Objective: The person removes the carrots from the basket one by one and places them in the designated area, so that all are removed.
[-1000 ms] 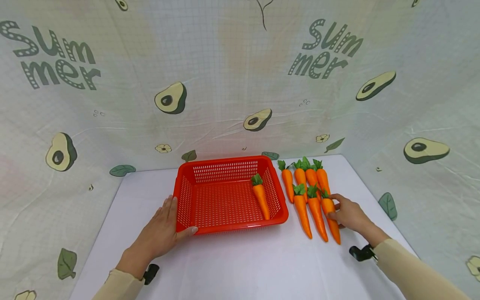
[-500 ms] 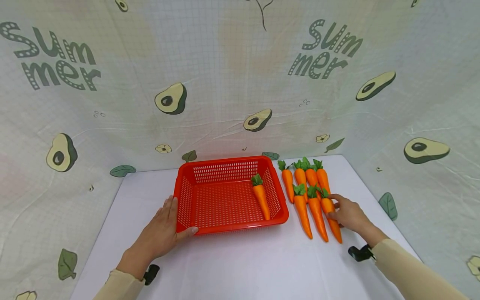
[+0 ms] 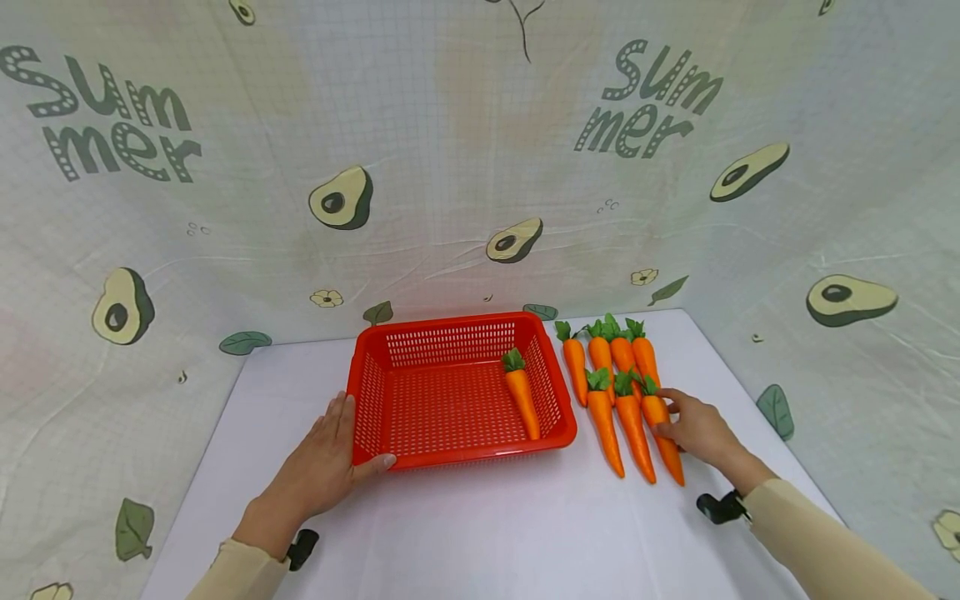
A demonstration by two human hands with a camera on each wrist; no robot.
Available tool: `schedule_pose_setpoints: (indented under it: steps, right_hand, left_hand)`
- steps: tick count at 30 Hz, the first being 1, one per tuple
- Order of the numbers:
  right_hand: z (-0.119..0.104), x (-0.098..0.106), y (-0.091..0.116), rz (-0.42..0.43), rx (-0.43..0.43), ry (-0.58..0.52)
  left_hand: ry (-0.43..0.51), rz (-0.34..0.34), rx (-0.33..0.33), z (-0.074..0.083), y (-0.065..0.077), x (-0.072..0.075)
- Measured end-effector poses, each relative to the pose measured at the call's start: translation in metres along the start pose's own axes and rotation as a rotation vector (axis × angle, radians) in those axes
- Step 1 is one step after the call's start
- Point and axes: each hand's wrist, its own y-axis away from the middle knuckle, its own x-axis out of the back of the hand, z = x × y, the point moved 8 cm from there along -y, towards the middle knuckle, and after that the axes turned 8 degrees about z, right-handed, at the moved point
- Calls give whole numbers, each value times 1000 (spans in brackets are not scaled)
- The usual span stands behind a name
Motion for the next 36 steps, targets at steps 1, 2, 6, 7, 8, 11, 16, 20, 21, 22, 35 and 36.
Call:
schedule_pose_setpoints:
  steps: [1,2,6,7,8,11,16,20,21,22,35,36]
  right_hand:
    - [0,1,0,2,-2,2]
    - [0,1,0,6,-2,7]
    - [-2,8,0,34,3,51]
    - [-3,10,0,46,8,66]
    - [-3,13,0,58,12,78]
    - [-12,23,-1,108,40,105]
    - [-50,45,-4,189,92,133]
    - [-98,54,-6,213,168,131]
    - [-111,54,-6,212,194,127]
    - [-124,54,-6,207,218,121]
    - [-256,-13,-17,-73,381,111]
    - [-262,-20,-18,-92,390,116]
  left_hand:
    - [1,1,1,0,0,0]
    - [2,2,1,0,0,1]
    - [0,8,1,0,0,2]
    - [-1,10,0,0,0,3]
    - [-4,15,-3,1,0,3]
    - [-7,23,-9,2,0,5]
    - [-19,24,-9,1,0,5]
    - [-28,28,-10,0,1,5]
    - [-28,27,-10,0,1,5]
    - [-26,24,-8,0,1,5]
    - [-1,5,10,-4,3,-1]
    - [-3,4,12,-4,3,-1]
